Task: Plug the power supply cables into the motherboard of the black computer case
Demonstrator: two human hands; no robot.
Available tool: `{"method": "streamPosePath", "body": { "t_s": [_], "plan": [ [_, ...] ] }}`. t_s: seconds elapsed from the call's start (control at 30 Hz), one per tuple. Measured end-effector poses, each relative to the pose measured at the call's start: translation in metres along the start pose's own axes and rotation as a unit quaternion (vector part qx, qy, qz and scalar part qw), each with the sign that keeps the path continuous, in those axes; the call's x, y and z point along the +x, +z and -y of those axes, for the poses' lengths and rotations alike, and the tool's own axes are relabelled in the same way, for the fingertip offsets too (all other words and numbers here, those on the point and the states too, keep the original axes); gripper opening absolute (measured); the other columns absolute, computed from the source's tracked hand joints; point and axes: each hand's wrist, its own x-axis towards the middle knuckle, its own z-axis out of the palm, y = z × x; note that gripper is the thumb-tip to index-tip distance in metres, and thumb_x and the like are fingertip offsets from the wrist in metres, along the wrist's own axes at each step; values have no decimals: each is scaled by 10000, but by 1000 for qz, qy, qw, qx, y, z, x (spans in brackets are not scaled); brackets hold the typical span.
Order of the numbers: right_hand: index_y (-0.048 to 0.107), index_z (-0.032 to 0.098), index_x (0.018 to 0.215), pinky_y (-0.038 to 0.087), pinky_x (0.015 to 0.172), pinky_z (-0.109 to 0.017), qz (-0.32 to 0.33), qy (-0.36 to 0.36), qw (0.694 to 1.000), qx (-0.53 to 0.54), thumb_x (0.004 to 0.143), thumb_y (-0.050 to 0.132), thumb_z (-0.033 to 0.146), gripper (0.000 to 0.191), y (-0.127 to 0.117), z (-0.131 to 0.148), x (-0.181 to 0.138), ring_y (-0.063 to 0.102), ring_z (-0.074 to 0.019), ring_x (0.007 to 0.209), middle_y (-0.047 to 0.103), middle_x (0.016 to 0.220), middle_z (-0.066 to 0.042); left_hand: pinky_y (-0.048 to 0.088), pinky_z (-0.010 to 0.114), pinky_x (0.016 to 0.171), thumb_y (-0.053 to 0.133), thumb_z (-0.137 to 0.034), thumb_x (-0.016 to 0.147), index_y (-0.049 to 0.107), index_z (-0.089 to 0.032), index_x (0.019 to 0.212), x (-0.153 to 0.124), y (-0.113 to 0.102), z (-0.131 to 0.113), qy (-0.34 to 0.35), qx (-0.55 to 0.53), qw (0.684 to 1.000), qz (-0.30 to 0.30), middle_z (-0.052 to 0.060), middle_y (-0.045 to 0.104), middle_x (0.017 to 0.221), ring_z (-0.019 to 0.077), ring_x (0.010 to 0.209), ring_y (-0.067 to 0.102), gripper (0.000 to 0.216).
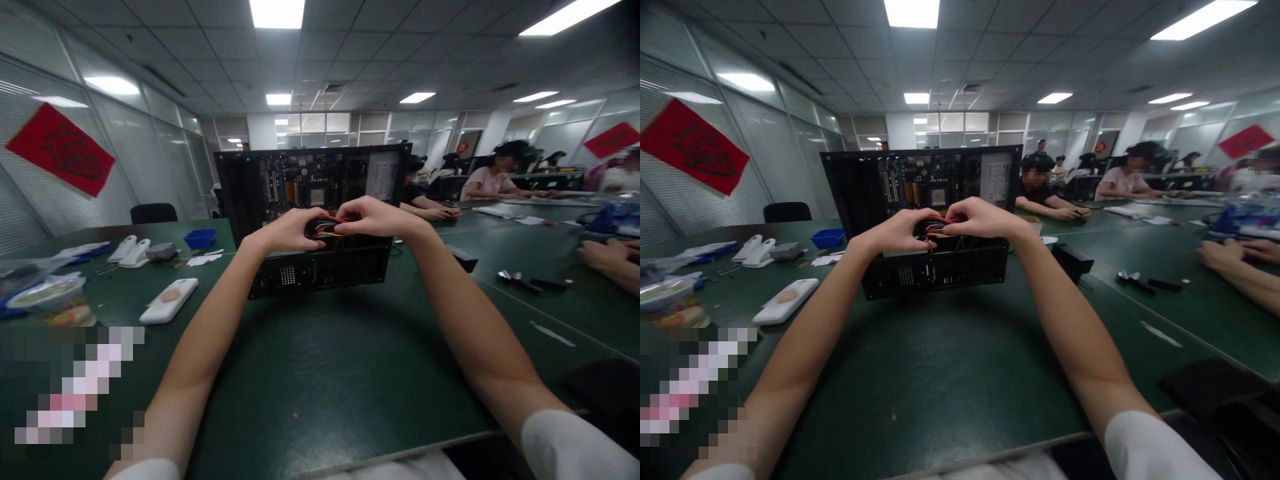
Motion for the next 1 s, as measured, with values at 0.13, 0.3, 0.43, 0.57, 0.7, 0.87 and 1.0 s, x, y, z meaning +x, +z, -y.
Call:
{"method": "streamPosePath", "body": {
  "t_s": [0.13, 0.3, 0.43, 0.57, 0.7, 0.87, 1.0],
  "plan": [
    [705, 162, 916, 362, 569, -249, 24, 1, 1000, 21, 846, 702, 474, 320, 2, -1, 0, 524, -123, 641, 629, 736, 9, 516, 351, 968, 750, -305, 830, 569, -179, 1368, -2, -4, -4, -5, -18, 1000, -4, 109, 693, 1293, 246, 1138, 676, 581],
    [689, 164, 977, 418, 602, -261, 51, 2, 998, 38, 860, 660, 392, 258, 8, 5, 0, 584, -152, 687, 666, 800, -10, 521, 356, 959, 756, -267, 811, 570, -175, 1338, -3, -6, -9, -4, -4, 999, -32, 104, 704, 1259, 252, 1122, 683, 566],
    [686, 154, 988, 443, 642, -269, 49, -15, 999, 18, 864, 636, 359, 245, 15, 12, 2, 614, -171, 730, 685, 833, -24, 523, 332, 896, 743, -218, 805, 592, -159, 1264, 0, -2, -7, -1, 6, 999, -48, 99, 723, 1184, 239, 1051, 698, 486],
    [685, 155, 998, 431, 633, -271, 53, -12, 998, -28, 876, 618, 336, 229, 21, 16, 4, 616, -171, 702, 697, 828, -24, 504, 290, 798, 714, -195, 825, 630, -161, 1125, 2, 3, -2, 6, 6, 999, -45, 80, 734, 1078, 216, 965, 701, 313],
    [694, 155, 1036, 448, 685, -280, 49, -16, 998, -24, 918, 579, 373, 273, 23, 16, 6, 633, -185, 782, 720, 924, -42, 481, 282, 738, 724, -224, 827, 644, -165, 1087, 1, 5, -2, -7, 34, 998, -47, 82, 737, 1017, 218, 899, 697, 278],
    [668, 165, 965, 424, 651, -281, 49, 10, 999, 16, 949, 561, 492, 344, 27, 18, 7, 591, -177, 754, 668, 852, -30, 493, 304, 742, 733, -295, 831, 649, -197, 1181, -1, 4, -7, -56, 103, 992, -45, 90, 746, 1022, 256, 900, 709, 373],
    [598, 181, 872, 385, 593, -275, 29, 39, 997, 56, 924, 587, 551, 373, 32, 21, 10, 530, -152, 681, 584, 767, -4, 513, 322, 760, 714, -271, 832, 619, -186, 1227, 1, 6, -7, -46, 101, 991, -71, 106, 743, 1061, 266, 922, 714, 415]
  ]
}}
